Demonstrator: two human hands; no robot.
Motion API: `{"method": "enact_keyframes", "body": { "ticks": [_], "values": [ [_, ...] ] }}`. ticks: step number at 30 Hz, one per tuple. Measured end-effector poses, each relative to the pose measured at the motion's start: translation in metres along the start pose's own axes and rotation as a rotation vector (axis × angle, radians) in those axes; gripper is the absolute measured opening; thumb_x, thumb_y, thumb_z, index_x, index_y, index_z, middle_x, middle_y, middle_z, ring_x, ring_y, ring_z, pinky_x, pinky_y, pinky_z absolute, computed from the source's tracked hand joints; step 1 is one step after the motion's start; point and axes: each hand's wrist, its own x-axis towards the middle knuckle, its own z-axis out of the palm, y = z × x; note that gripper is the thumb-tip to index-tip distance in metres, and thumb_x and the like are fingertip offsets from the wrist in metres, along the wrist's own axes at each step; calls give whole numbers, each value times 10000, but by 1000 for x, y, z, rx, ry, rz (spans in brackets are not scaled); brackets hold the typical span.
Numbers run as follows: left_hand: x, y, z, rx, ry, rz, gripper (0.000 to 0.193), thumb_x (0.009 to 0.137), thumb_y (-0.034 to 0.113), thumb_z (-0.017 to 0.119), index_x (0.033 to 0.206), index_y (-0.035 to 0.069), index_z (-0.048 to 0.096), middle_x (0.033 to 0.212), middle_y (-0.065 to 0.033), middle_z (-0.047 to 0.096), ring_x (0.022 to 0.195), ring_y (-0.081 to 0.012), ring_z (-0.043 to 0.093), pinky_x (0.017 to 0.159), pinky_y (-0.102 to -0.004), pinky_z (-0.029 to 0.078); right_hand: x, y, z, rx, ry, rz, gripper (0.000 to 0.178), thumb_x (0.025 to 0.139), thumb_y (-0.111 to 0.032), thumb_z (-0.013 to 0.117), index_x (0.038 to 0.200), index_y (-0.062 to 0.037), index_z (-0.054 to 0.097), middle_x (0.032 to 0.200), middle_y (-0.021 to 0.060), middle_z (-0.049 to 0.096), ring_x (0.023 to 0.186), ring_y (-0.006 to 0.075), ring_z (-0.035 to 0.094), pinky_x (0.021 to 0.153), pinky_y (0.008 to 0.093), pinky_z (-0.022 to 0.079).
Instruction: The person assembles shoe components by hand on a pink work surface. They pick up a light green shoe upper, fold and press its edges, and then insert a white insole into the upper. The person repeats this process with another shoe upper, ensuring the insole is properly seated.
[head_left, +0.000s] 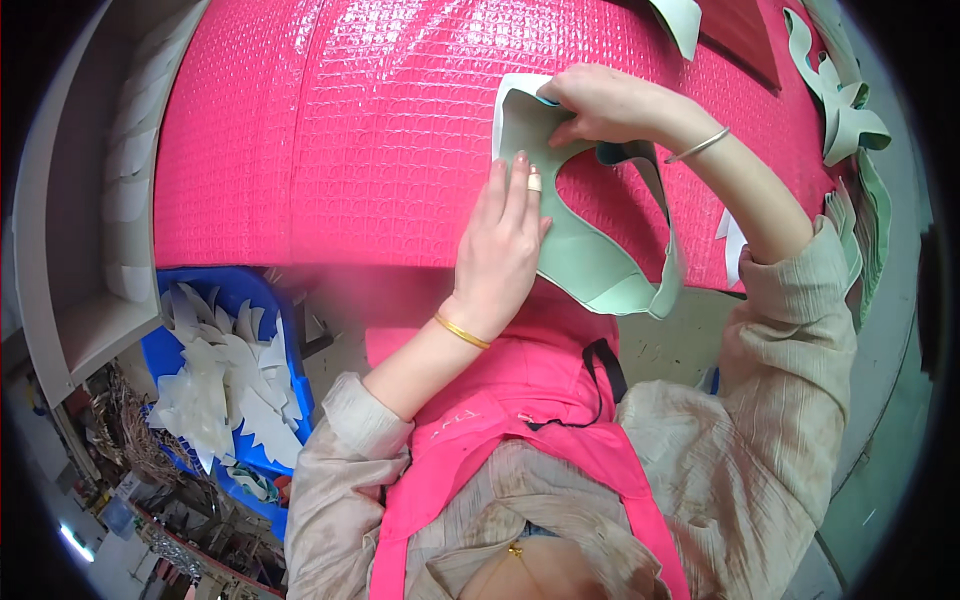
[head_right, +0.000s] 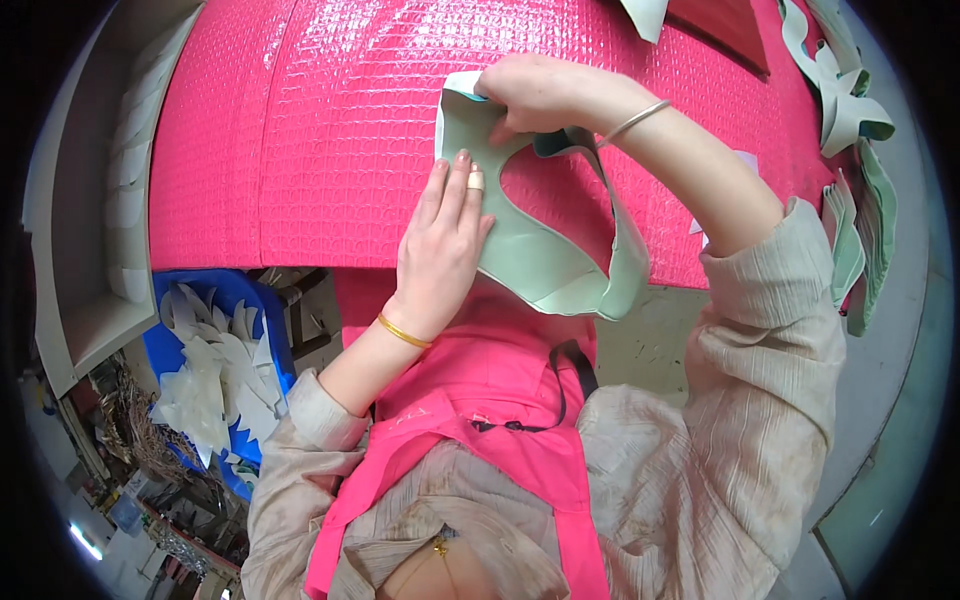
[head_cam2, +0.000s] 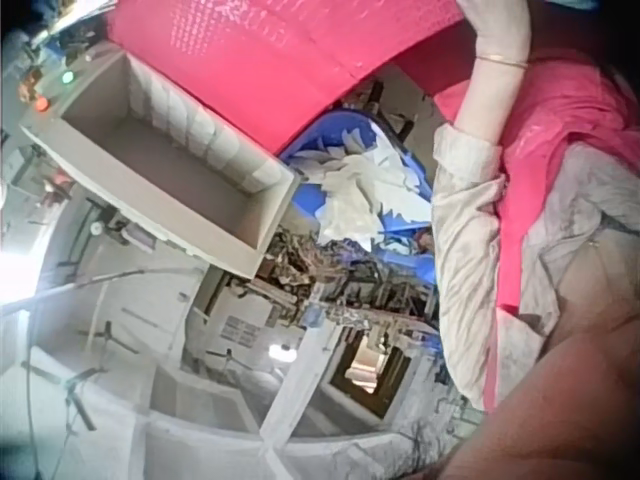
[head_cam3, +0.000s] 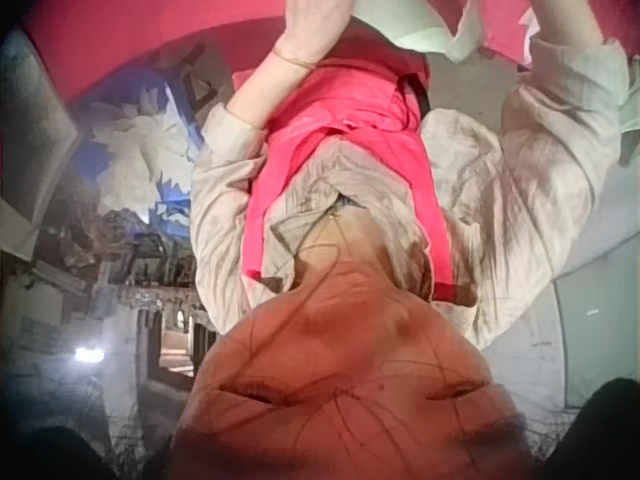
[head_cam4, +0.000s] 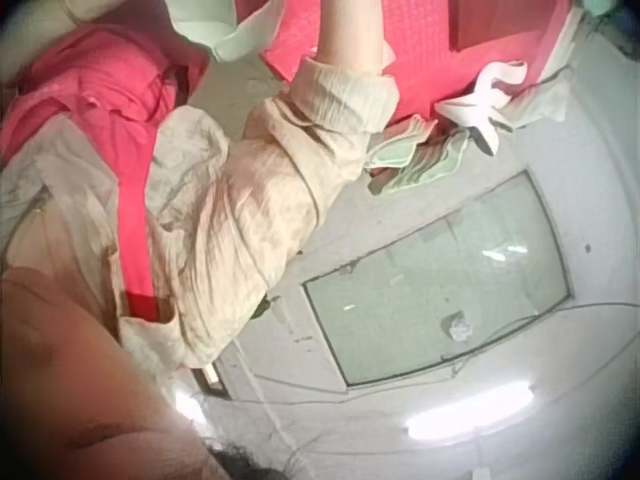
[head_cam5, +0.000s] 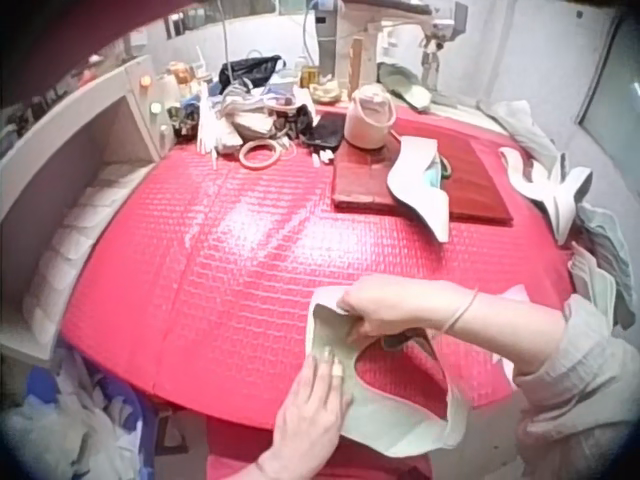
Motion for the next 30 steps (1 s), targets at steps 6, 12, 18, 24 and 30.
{"method": "enact_keyframes", "body": {
  "ticks": [6,12,18,24,30],
  "values": [
    [5,-3,-3,-3,-7,-8,473,760,201,620,1190,40,507,1171,-142,498,1052,-274,485,930,-377,403,2,3,5,-187,45,-102,248,730,-177,661,795,34,547,682,213,568,696,382,578,630,446,439],
    [20,-2,7,31,73,113,421,761,202,606,1148,54,529,1077,-115,509,1007,-259,484,885,-360,404,8,9,9,-222,37,-122,244,721,-178,657,792,31,552,688,218,567,693,382,576,626,450,439],
    [30,-4,4,-80,-71,72,391,745,174,608,1081,-8,529,1072,-107,477,973,-261,470,913,-352,394,12,3,8,-325,49,-29,220,711,-161,649,797,27,575,688,208,576,701,371,581,642,426,461],
    [36,-6,13,-162,5,117,372,738,206,611,1039,-4,548,1052,-94,484,959,-250,467,846,-335,418,16,22,8,-235,-22,-46,214,705,-144,643,848,6,589,736,202,603,722,359,592,660,408,473],
    [45,-4,22,-77,95,200,358,737,207,610,1027,0,572,1036,-77,508,958,-241,474,855,-335,418,3,23,-5,-56,-177,213,220,716,-117,634,887,18,601,753,198,613,696,345,601,655,390,483]
  ]
}}
